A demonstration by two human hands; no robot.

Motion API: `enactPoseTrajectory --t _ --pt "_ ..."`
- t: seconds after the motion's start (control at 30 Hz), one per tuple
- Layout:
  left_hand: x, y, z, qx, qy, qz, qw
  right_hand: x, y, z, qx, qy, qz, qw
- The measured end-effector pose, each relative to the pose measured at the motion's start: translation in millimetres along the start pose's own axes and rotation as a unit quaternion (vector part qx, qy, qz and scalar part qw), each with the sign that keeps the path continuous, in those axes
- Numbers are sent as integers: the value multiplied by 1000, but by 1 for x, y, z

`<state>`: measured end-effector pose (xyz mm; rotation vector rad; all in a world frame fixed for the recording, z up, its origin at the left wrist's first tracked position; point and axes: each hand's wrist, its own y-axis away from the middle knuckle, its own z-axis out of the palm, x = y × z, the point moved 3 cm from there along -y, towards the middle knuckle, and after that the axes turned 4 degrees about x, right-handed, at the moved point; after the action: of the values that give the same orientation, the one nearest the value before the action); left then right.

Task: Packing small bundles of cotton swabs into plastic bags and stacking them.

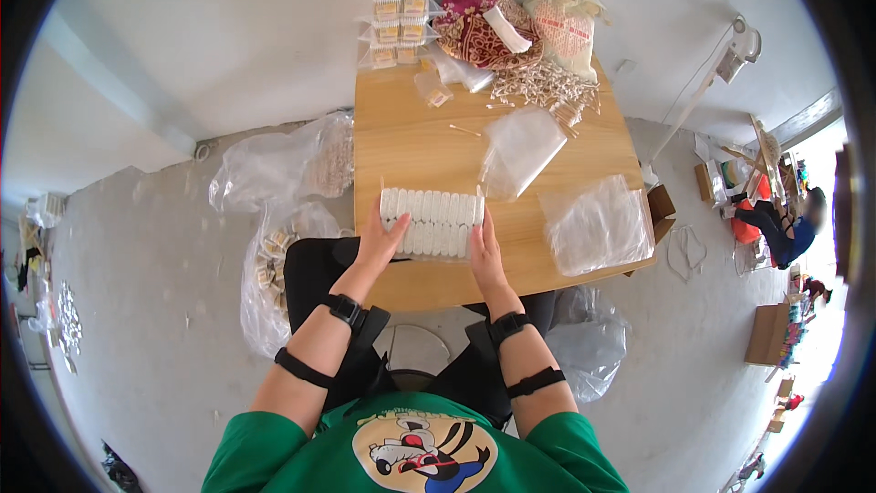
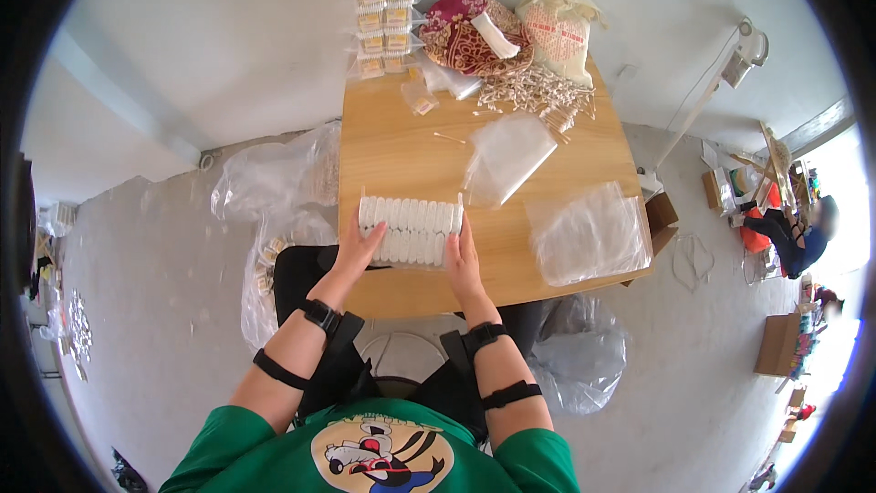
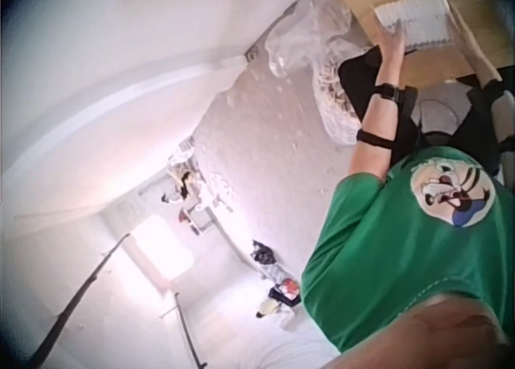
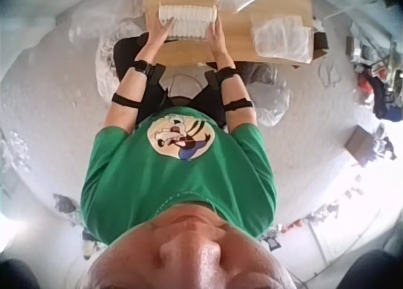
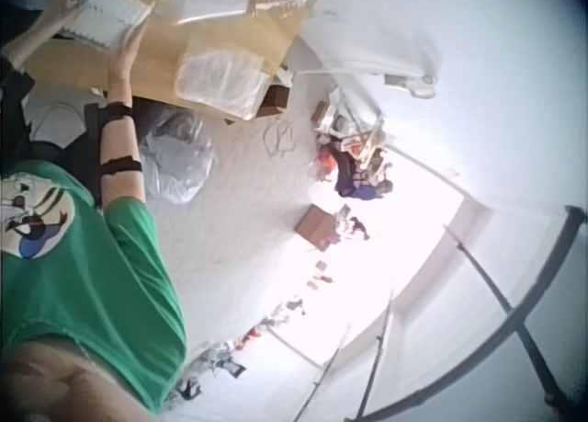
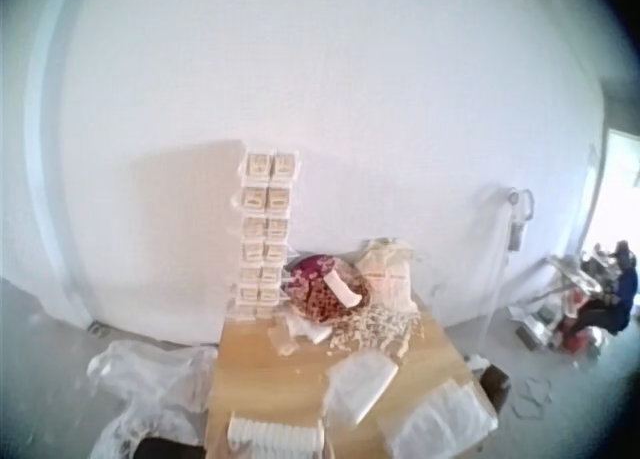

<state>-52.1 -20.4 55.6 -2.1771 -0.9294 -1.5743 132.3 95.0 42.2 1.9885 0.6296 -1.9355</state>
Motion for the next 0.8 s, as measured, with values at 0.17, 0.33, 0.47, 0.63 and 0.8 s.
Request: enactPoseTrajectory --t 0.17,0.33,0.47,0.63,0.8 --pt "1 4 -4 30 54 57 996 4 6 -7 1 65 21 998" --pt "-18 25 -14 30 2 -2 1000 -6 39 -3 51 184 -11 981" --pt "-11 27 -9 34 66 -11 997 -2 41 5 43 69 37 996" --pt "-16 -36 -39 85 109 -28 990 -20 -36 48 -2 64 12 998" --pt "18 -148 -49 95 224 -13 970 12 -164 76 -25 169 -27 985"
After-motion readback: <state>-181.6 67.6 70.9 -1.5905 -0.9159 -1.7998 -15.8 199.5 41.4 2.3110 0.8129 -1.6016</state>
